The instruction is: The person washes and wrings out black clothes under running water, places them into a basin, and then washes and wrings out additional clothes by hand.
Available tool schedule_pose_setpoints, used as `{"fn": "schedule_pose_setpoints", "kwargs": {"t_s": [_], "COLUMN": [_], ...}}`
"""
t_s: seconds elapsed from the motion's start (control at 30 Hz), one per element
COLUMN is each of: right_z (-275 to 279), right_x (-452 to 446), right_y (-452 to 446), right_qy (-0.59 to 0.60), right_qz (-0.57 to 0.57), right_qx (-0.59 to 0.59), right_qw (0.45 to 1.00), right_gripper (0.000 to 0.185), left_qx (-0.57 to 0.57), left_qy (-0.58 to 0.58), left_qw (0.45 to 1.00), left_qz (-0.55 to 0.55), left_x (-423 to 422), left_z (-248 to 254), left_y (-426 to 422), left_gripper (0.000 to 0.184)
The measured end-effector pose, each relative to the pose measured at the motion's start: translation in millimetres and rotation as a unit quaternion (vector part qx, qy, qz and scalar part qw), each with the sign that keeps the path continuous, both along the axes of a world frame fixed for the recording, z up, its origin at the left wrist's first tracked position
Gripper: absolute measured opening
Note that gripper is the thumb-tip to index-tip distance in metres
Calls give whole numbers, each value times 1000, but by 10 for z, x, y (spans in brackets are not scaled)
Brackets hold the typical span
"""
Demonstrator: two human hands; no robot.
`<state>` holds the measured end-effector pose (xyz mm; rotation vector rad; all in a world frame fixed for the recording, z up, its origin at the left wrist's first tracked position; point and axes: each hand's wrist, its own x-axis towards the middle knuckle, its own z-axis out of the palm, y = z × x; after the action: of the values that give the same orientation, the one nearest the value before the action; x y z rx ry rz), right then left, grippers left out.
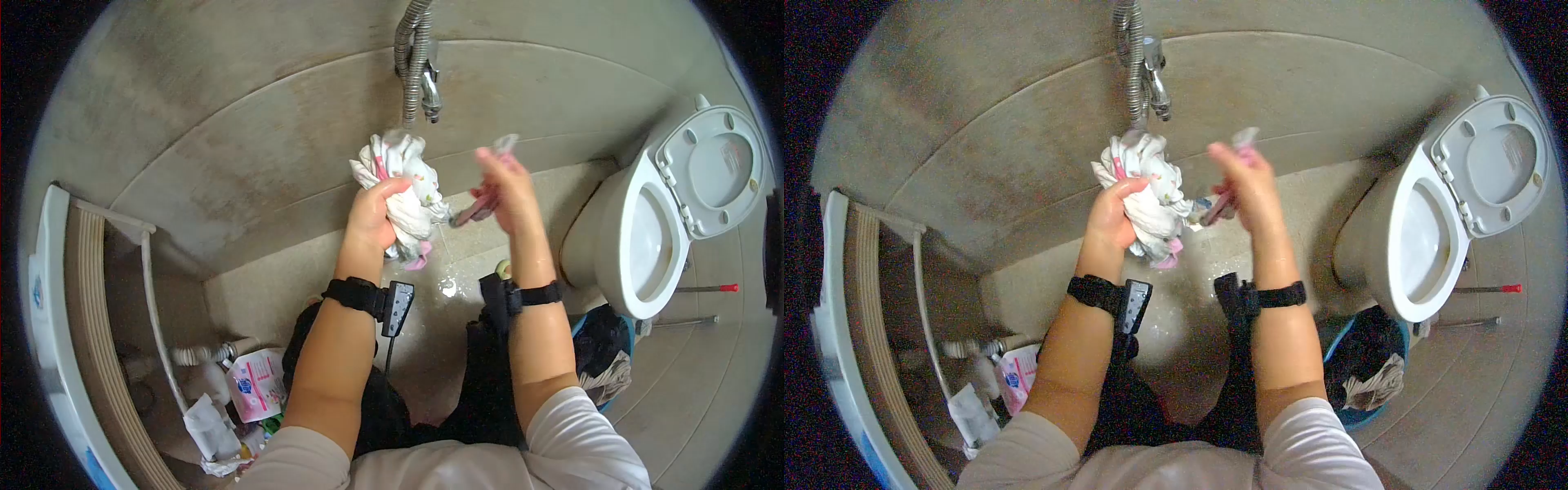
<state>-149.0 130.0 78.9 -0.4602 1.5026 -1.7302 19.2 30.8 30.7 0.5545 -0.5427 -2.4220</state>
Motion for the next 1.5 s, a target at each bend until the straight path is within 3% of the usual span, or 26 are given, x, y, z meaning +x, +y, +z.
{"fn": "schedule_pose_setpoints", "kwargs": {"t_s": [0.17,0.23,0.3,0.37,0.43,0.57,0.67,0.73,0.83,0.93,1.0,1.1,1.17,1.23,1.5], "right_z": [-112,-129,-110,-93,-29,-76,-118,-230,-131,-180,-211,-191,-233,-235,-148], "right_x": [208,222,148,32,15,156,292,261,205,93,96,201,196,220,320], "right_y": [-114,-142,-132,-134,-137,-175,-228,-242,-217,-205,-218,-235,-255,-252,-225], "right_qy": [33,42,23,-130,-147,-121,-98,-87,-98,-26,93,138,103,80,68], "right_qz": [144,78,54,36,41,47,139,130,75,71,111,78,93,92,125], "right_qx": [80,12,-11,-196,-212,-110,-7,-29,-49,-20,40,119,114,-18,-15], "right_qw": [986,996,998,971,965,985,985,987,991,997,989,980,984,992,990], "right_gripper": [23,21,17,17,20,22,18,17,18,23,29,32,31,30,33], "left_qx": [-80,-78,-43,-14,18,-56,-91,-71,-32,-75,-84,-112,-121,-134,-172], "left_qy": [-13,-17,-9,-22,-34,-33,-30,-25,-29,-66,-88,-132,-138,-123,-132], "left_qw": [996,996,999,999,999,997,995,996,999,995,993,985,983,983,976], "left_qz": [-46,-50,15,18,21,36,2,-40,-13,5,8,17,6,4,-13], "left_x": [-103,-99,-104,-44,-35,-64,-79,-63,-16,31,68,26,18,5,-14], "left_z": [54,45,35,-41,24,19,117,117,98,47,85,148,129,119,204], "left_y": [112,103,67,-19,-19,22,76,92,19,-37,-36,26,30,37,97], "left_gripper": [34,35,32,31,29,27,27,26,27,29,26,28,29,30,31]}}
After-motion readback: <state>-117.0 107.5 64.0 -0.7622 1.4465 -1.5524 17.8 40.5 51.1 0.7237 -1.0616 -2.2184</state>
